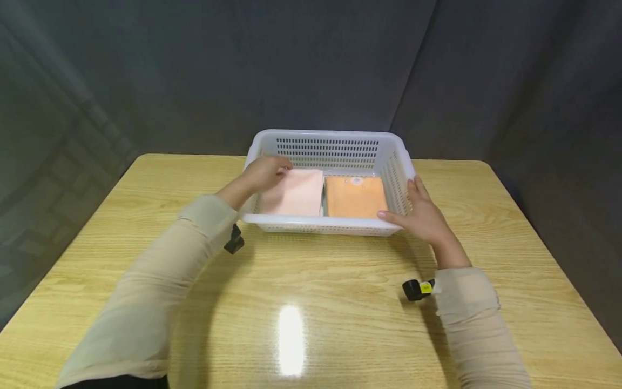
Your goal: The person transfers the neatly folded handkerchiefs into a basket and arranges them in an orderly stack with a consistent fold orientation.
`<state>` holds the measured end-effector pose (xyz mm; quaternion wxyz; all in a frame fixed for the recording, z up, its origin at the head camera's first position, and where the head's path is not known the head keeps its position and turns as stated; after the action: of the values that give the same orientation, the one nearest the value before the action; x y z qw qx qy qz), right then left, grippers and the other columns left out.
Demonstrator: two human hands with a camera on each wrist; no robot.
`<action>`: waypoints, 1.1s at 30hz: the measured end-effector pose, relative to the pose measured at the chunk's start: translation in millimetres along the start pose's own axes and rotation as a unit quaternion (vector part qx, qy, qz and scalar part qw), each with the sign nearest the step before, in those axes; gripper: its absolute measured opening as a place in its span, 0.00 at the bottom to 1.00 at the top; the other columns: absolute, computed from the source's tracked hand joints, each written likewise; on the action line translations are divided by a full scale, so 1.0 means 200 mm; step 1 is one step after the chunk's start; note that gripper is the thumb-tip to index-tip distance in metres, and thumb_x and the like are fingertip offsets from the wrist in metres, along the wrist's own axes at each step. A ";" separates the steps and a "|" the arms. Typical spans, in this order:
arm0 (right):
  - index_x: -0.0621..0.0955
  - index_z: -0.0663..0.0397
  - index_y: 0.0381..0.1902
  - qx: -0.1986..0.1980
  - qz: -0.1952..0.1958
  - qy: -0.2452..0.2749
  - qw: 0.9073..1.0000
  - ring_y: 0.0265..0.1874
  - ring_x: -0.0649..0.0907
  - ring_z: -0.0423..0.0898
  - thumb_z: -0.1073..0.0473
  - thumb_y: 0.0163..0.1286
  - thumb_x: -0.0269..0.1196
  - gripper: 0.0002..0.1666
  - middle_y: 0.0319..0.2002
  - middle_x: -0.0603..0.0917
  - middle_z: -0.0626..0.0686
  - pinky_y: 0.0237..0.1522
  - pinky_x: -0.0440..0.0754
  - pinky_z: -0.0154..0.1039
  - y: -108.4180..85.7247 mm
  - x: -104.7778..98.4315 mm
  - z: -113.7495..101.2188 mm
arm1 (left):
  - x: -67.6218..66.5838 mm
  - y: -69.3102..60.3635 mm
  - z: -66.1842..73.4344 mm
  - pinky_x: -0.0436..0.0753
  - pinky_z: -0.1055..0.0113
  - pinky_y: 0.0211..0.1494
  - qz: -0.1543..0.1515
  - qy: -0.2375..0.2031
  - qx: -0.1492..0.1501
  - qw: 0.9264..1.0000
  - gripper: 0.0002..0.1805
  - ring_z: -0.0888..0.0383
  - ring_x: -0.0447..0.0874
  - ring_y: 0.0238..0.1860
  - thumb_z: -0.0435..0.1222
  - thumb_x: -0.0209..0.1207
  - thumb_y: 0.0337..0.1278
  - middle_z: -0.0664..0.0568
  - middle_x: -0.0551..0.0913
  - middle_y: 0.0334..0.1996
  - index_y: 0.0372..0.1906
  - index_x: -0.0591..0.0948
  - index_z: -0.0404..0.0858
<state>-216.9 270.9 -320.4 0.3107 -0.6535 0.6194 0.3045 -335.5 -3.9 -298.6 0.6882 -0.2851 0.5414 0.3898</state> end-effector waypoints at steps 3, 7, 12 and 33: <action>0.33 0.55 0.65 0.001 0.001 -0.003 1.000 0.58 0.41 0.70 0.41 0.52 0.61 0.61 0.64 0.26 0.54 0.46 0.45 0.70 0.00 0.00 0.00 | 0.01 0.00 0.00 0.65 0.62 0.54 -0.006 0.006 -0.001 1.000 0.18 0.53 0.68 0.53 0.30 0.48 0.55 0.49 0.73 0.51 0.52 0.74 0.41; 0.33 0.56 0.65 0.000 -0.001 -0.005 1.000 0.58 0.41 0.71 0.41 0.52 0.61 0.61 0.64 0.26 0.54 0.46 0.46 0.70 0.00 0.00 0.00 | 0.03 -0.01 0.00 0.65 0.61 0.54 -0.003 0.019 0.000 1.000 0.20 0.53 0.67 0.53 0.28 0.49 0.53 0.48 0.73 0.51 0.52 0.74 0.41; 0.33 0.55 0.65 -0.002 -0.002 -0.005 1.000 0.58 0.41 0.71 0.41 0.52 0.61 0.61 0.64 0.26 0.54 0.46 0.46 0.71 0.00 0.00 0.00 | 0.04 0.00 -0.01 0.65 0.60 0.53 0.003 0.056 0.005 0.998 0.20 0.52 0.70 0.50 0.29 0.50 0.53 0.48 0.75 0.49 0.53 0.73 0.42; 0.33 0.56 0.64 -0.004 -0.002 -0.009 1.000 0.58 0.41 0.70 0.41 0.53 0.60 0.60 0.64 0.26 0.54 0.47 0.46 0.70 0.00 0.00 0.01 | 0.13 0.00 -0.03 0.63 0.61 0.53 -0.053 0.002 -0.026 0.998 0.11 0.55 0.69 0.43 0.32 0.42 0.57 0.52 0.75 0.39 0.41 0.73 0.44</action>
<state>-217.5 272.2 -321.8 0.3146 -0.6533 0.6138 0.3121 -335.9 -3.2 -326.1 0.6993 -0.3324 0.5161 0.3663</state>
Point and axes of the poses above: each hand's wrist, its own y-axis towards the middle knuckle, its own x-axis out of the palm, z = x × y, the point moved 6 cm from there along y, towards the middle knuckle
